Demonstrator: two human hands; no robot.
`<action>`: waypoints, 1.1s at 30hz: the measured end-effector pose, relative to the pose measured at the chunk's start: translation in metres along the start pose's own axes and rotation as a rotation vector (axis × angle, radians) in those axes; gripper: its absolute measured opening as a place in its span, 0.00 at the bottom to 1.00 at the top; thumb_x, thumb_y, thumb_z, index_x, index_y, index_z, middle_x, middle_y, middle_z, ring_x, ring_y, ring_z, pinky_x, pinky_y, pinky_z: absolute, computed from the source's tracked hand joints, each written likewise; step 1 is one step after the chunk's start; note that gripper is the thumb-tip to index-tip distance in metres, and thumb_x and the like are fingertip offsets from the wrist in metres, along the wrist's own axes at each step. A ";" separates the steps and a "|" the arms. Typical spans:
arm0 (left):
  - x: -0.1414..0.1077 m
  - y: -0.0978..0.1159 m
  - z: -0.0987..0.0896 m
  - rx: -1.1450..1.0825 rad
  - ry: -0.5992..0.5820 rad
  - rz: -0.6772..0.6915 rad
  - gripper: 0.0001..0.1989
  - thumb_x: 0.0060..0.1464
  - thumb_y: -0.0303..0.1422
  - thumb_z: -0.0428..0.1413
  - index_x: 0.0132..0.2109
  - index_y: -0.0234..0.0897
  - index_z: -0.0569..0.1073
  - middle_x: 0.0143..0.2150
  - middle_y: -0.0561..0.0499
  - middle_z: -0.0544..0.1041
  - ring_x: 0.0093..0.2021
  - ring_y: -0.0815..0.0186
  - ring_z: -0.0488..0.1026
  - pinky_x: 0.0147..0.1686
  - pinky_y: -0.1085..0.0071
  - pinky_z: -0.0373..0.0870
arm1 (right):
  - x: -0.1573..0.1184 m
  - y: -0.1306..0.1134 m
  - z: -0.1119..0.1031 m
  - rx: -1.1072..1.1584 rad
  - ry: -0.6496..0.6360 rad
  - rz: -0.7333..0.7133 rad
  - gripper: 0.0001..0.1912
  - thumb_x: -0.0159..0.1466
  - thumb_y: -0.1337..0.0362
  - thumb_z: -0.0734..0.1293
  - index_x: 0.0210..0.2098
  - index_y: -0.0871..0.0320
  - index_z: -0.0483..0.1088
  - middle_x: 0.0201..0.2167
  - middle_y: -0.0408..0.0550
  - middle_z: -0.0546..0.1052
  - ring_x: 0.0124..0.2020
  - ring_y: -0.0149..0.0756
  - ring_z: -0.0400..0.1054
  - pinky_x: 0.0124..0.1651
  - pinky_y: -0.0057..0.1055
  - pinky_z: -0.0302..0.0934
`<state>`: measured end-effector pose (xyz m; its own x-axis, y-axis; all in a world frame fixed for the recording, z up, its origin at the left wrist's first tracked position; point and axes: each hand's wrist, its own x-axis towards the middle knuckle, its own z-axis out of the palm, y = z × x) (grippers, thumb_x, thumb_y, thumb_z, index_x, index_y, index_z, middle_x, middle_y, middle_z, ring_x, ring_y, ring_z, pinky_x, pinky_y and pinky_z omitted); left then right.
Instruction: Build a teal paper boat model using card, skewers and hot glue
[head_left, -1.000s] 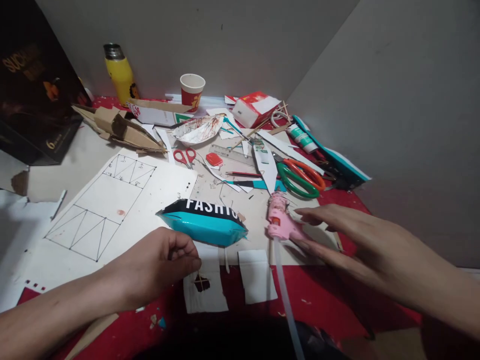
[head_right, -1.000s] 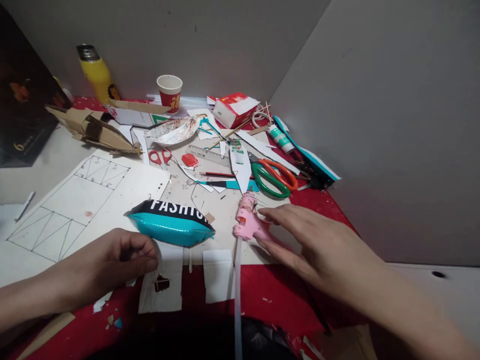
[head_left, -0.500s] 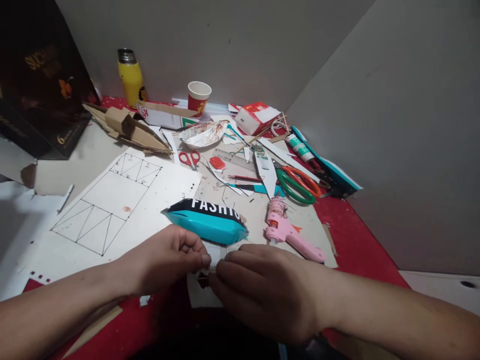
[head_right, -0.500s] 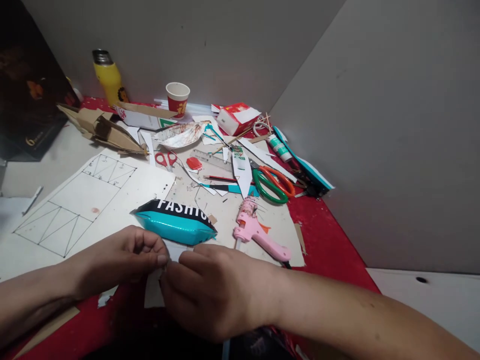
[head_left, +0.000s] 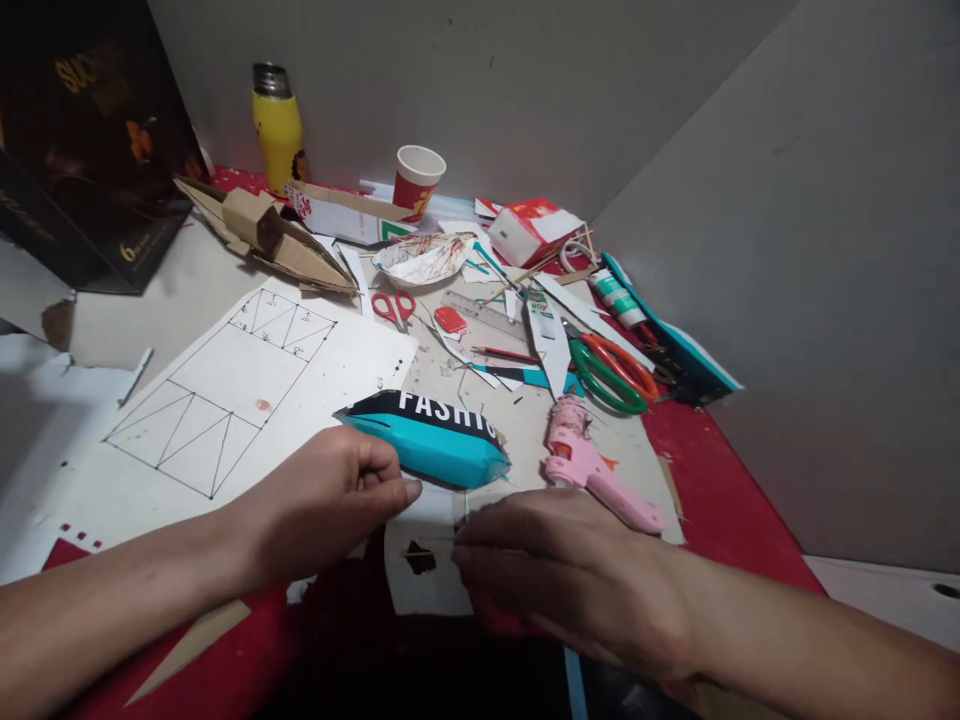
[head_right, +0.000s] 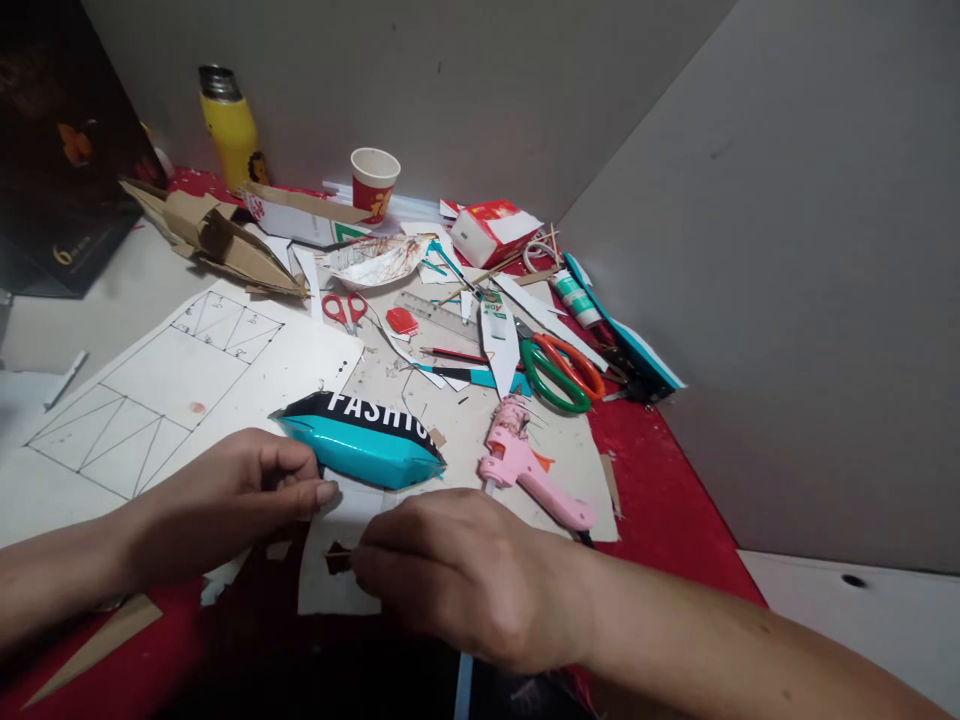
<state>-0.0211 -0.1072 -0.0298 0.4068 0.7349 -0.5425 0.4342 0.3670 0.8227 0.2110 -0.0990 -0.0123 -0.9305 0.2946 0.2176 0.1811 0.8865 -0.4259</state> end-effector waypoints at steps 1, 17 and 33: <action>0.000 0.000 0.000 0.057 0.022 0.027 0.19 0.55 0.42 0.52 0.23 0.38 0.59 0.19 0.59 0.57 0.21 0.72 0.53 0.19 0.73 0.49 | -0.003 -0.001 0.000 0.041 0.036 0.023 0.16 0.72 0.67 0.53 0.45 0.64 0.71 0.36 0.52 0.78 0.38 0.31 0.72 0.39 0.26 0.65; -0.003 -0.004 -0.002 0.424 0.055 0.262 0.17 0.58 0.34 0.49 0.22 0.36 0.63 0.20 0.58 0.63 0.22 0.73 0.57 0.23 0.73 0.50 | 0.012 -0.007 0.015 -0.058 -0.086 0.079 0.10 0.68 0.72 0.58 0.43 0.61 0.71 0.30 0.44 0.77 0.27 0.30 0.68 0.28 0.26 0.60; 0.004 -0.012 -0.005 0.281 0.065 0.181 0.06 0.47 0.28 0.54 0.23 0.38 0.69 0.21 0.59 0.70 0.24 0.72 0.65 0.24 0.76 0.57 | 0.016 0.006 0.016 -0.030 -0.042 -0.146 0.12 0.67 0.75 0.56 0.44 0.70 0.69 0.33 0.56 0.78 0.31 0.38 0.71 0.31 0.34 0.68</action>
<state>-0.0286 -0.1056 -0.0409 0.4492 0.8122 -0.3721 0.5676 0.0622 0.8209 0.1919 -0.0943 -0.0250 -0.9601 0.1470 0.2380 0.0515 0.9291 -0.3663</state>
